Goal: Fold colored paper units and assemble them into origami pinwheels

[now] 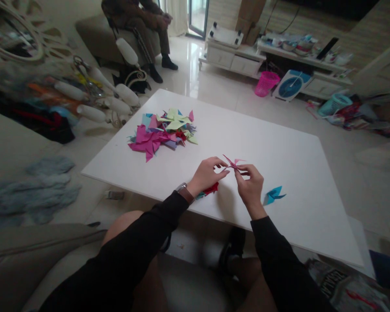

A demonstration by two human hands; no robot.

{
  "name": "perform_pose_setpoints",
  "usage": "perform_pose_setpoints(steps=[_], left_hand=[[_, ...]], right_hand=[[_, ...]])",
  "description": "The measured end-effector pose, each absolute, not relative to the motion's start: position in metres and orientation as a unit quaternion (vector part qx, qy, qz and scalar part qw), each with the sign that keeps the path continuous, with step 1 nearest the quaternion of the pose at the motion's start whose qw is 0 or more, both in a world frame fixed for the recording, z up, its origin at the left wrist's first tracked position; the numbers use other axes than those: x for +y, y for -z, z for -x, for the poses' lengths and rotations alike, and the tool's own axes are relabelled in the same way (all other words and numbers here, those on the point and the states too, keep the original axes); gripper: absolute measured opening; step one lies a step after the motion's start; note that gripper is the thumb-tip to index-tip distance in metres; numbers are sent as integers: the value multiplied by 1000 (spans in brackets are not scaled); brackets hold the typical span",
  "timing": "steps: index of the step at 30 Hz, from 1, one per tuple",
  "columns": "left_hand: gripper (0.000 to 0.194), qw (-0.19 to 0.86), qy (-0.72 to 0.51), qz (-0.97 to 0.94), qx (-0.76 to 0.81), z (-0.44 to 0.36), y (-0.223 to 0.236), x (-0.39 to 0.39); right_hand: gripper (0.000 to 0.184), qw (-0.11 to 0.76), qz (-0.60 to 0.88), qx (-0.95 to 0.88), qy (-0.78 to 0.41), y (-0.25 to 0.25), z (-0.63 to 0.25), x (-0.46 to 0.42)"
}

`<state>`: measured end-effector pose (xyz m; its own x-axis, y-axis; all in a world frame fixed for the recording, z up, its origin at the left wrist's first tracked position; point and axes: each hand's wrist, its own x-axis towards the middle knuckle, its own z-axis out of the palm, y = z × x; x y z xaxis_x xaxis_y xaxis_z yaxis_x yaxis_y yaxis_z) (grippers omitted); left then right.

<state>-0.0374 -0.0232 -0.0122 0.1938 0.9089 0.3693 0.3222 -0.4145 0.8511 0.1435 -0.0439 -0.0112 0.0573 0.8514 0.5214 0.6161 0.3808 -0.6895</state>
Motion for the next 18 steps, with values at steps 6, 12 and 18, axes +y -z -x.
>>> perform_pose_setpoints(steps=[6,12,18], left_hand=[[7,228,-483,-719,445,30,18,-29],[10,211,-502,-717,436,25,20,-32],[14,186,-509,-725,425,25,20,-33]], right_hand=[[2,510,538,-662,-113,11,-132,-50],[8,517,559,-637,-125,11,-126,-53],[7,534,557,-622,-135,10,-126,-53]])
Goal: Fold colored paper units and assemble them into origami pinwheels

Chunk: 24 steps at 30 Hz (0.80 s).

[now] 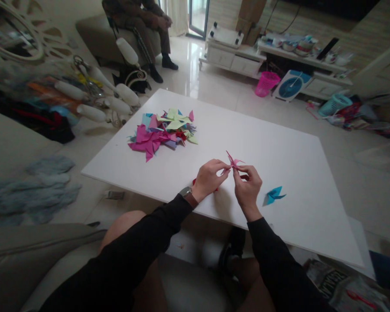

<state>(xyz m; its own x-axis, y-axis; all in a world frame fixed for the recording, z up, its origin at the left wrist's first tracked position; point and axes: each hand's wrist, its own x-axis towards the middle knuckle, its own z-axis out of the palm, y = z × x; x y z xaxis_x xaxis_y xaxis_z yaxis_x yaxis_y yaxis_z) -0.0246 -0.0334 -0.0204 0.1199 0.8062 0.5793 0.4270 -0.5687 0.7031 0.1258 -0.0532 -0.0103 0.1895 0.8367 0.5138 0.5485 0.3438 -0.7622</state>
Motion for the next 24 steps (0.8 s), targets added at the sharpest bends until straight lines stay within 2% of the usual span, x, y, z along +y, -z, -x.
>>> perform_pose_setpoints(steps=[8,12,24], left_hand=[[10,163,-507,-738,415,25,19,-33],[15,174,-510,-730,421,27,16,-34],[9,180,-502,-735,419,27,17,-34]], right_hand=[[9,536,561,-615,-145,10,-123,-55],[9,537,567,-608,-143,8,-123,-55],[10,543,571,-599,-141,8,-122,-55]])
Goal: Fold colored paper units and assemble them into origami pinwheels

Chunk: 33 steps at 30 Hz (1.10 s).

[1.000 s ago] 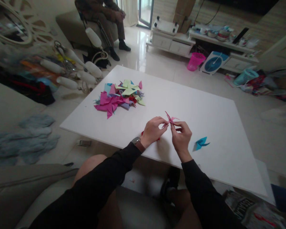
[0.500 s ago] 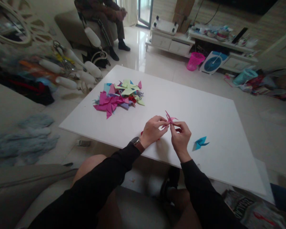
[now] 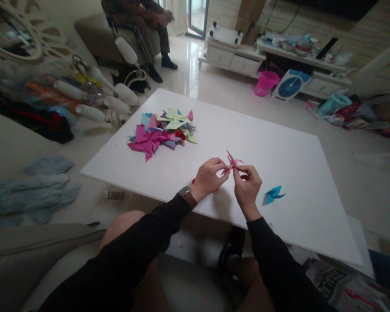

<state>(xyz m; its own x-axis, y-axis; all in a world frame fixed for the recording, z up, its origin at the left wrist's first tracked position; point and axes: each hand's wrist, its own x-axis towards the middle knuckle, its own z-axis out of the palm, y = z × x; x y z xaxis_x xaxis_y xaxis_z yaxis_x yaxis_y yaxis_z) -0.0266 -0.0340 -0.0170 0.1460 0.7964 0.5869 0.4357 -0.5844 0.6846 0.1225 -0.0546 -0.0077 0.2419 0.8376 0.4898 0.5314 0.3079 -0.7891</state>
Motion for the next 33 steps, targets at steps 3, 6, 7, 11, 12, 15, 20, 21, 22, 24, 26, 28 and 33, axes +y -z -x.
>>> perform_pose_setpoints(steps=[3,6,7,11,12,15,20,21,22,24,26,28,33], left_hand=[[10,180,-498,-738,419,26,18,-34],[9,183,-487,-742,423,26,19,-34],[9,184,-485,-743,423,26,19,-34],[9,183,-483,-745,423,25,19,-34],[10,182,-483,-745,423,24,19,-34],[10,180,-481,-747,424,24,19,-35],[11,186,-484,-743,423,24,17,-35],[11,190,-486,-741,422,25,16,-35],[12,195,-487,-739,423,25,15,-35],[12,206,-486,-734,428,26,13,-35],[10,209,-484,-729,437,27,11,-35],[11,206,-482,-727,444,27,11,-35],[16,197,-482,-719,460,27,12,-34]], right_hand=[[11,540,573,-600,-143,7,-122,-55],[13,536,577,-598,-148,7,-122,-55],[14,534,579,-598,-149,7,-122,-56],[15,530,584,-596,-150,7,-122,-56],[15,531,583,-596,-150,6,-122,-56],[13,537,578,-596,-152,6,-122,-56],[14,536,578,-596,-148,6,-122,-55],[14,535,580,-596,-146,6,-123,-55],[14,534,582,-596,-145,6,-123,-55],[14,530,586,-596,-142,6,-124,-55],[14,529,588,-596,-140,6,-125,-55],[13,531,587,-595,-141,6,-126,-55],[14,529,589,-596,-135,6,-127,-55]])
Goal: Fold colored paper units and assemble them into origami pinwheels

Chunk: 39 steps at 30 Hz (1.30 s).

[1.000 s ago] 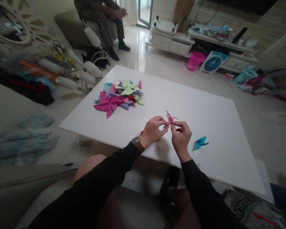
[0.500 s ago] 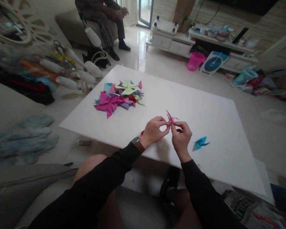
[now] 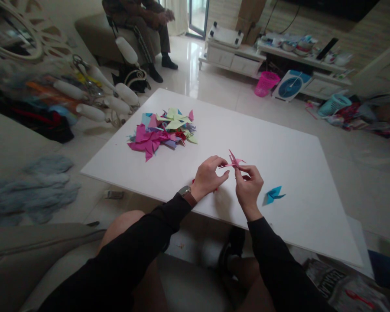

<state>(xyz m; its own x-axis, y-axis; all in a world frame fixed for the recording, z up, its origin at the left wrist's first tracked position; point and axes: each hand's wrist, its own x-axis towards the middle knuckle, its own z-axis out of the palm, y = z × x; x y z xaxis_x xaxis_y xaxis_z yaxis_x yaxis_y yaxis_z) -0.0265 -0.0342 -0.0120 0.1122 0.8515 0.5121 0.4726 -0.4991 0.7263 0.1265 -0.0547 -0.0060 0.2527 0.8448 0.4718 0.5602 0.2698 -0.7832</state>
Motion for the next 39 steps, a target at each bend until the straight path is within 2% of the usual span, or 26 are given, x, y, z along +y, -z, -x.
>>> perform_pose_setpoints(steps=[7,23,39], left_hand=[[19,195,-488,-708,471,27,12,-33],[7,196,-463,-743,442,23,15,-37],[6,206,-469,-751,416,24,17,-35]], right_hand=[[13,530,593,-592,-130,5,-127,-54],[17,533,587,-591,-149,7,-120,-56],[12,537,580,-591,-162,7,-120,-57]])
